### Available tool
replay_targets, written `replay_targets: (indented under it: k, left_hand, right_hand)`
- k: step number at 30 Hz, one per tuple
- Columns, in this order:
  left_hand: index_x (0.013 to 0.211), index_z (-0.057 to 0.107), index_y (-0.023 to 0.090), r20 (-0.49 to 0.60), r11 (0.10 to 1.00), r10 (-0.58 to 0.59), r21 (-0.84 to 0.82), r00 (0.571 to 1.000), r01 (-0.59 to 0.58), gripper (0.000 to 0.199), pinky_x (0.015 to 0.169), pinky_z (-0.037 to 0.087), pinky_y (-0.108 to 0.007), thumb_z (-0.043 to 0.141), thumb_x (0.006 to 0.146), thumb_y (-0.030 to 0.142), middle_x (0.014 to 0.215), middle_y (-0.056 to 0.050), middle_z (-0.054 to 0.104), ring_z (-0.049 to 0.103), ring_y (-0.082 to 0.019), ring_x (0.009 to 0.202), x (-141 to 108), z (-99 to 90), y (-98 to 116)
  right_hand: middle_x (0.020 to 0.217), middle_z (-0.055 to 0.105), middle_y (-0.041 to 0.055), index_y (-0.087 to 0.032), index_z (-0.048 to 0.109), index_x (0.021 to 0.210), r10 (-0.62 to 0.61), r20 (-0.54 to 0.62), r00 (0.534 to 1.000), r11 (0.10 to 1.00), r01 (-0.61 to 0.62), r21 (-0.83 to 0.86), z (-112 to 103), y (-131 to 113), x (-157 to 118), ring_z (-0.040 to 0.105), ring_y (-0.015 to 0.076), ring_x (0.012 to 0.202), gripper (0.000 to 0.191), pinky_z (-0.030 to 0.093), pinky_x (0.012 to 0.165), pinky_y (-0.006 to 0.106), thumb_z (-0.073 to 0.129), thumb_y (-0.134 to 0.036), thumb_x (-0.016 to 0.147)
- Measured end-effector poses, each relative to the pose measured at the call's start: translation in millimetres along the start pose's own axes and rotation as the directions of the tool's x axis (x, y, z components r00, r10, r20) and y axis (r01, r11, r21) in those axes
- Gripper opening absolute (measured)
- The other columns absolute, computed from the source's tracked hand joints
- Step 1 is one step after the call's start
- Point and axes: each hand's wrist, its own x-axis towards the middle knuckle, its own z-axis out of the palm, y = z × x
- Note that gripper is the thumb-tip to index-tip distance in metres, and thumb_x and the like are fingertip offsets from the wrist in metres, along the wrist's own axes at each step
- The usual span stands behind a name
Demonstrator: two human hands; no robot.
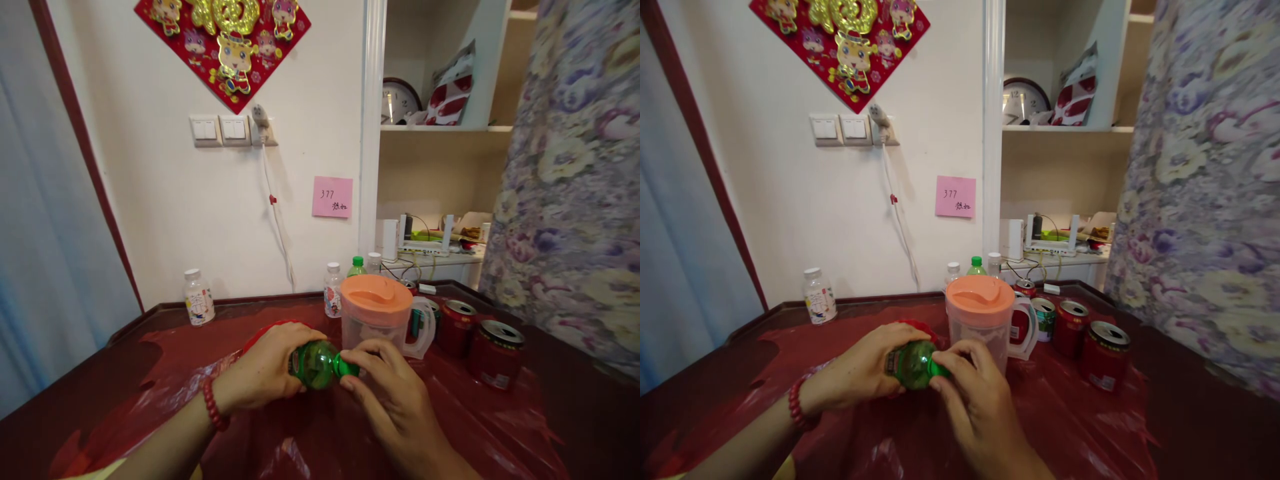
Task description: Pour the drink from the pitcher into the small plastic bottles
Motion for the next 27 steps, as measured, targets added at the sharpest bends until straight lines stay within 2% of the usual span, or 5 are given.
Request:
replay_targets:
  k: [5,12,17,21,27]
  left_hand:
    - [0.109,0.066,0.024,0.005,1.0,0.006,0.005,1.0,-0.006,0.051,0.096,0.045,-0.04,0.063,0.06,0.01,0.102,-0.004,0.071,0.062,-0.026,0.102,-0.7,-0.8,2.8]
    - [0.116,0.065,0.025,-0.014,1.0,0.007,0.023,1.0,-0.006,0.06,0.098,0.045,-0.04,0.064,0.058,0.008,0.112,-0.004,0.07,0.062,-0.025,0.104,-2.7,-0.3,-1.4]
    - [0.124,0.063,0.027,0.0,0.999,0.04,0.023,0.999,-0.04,0.059,0.103,0.043,-0.04,0.069,0.066,0.015,0.119,-0.006,0.07,0.061,-0.025,0.11,-2.0,2.2,0.6]
    - [0.126,0.062,0.029,0.006,0.997,0.069,0.034,0.998,-0.069,0.059,0.105,0.042,-0.04,0.069,0.069,0.015,0.125,-0.005,0.067,0.06,-0.026,0.115,-2.7,4.2,0.1]
    - [0.126,0.062,0.029,-0.016,0.998,0.064,0.031,0.998,-0.064,0.055,0.104,0.044,-0.039,0.069,0.072,0.021,0.128,-0.005,0.066,0.06,-0.027,0.118,-2.6,5.3,-3.8]
  right_hand:
    - [0.099,0.056,0.0051,-0.024,0.059,0.12,-0.014,-0.009,1.0,0.998,0.014,-0.057,-0.4,1.1,-1.2,0.061,0.0152,0.087,0.026,0.054,0.073,0.023,0.058,-0.017,0.095]
    - [0.105,0.057,0.008,-0.021,0.054,0.126,-0.04,0.049,0.998,0.995,0.044,-0.092,-3.2,0.2,-2.6,0.06,0.0183,0.096,0.035,0.053,0.081,0.029,0.053,-0.011,0.093]
    - [0.08,0.06,0.0021,-0.018,0.057,0.103,-0.075,0.014,0.997,0.976,0.076,-0.202,-4.1,2.2,-2.5,0.058,0.016,0.07,0.014,0.047,0.06,0.025,0.062,-0.029,0.095]
    - [0.067,0.054,-0.0008,-0.02,0.055,0.082,-0.051,-0.024,0.998,0.965,0.043,-0.258,-4.6,-1.8,-0.1,0.051,0.0145,0.058,0.029,0.037,0.049,0.025,0.061,-0.045,0.095]
    - [0.076,0.059,0.0024,-0.018,0.064,0.103,-0.05,-0.023,0.998,0.978,0.045,-0.205,-3.4,-7.7,3.9,0.055,0.0154,0.065,0.029,0.042,0.057,0.026,0.057,-0.046,0.097]
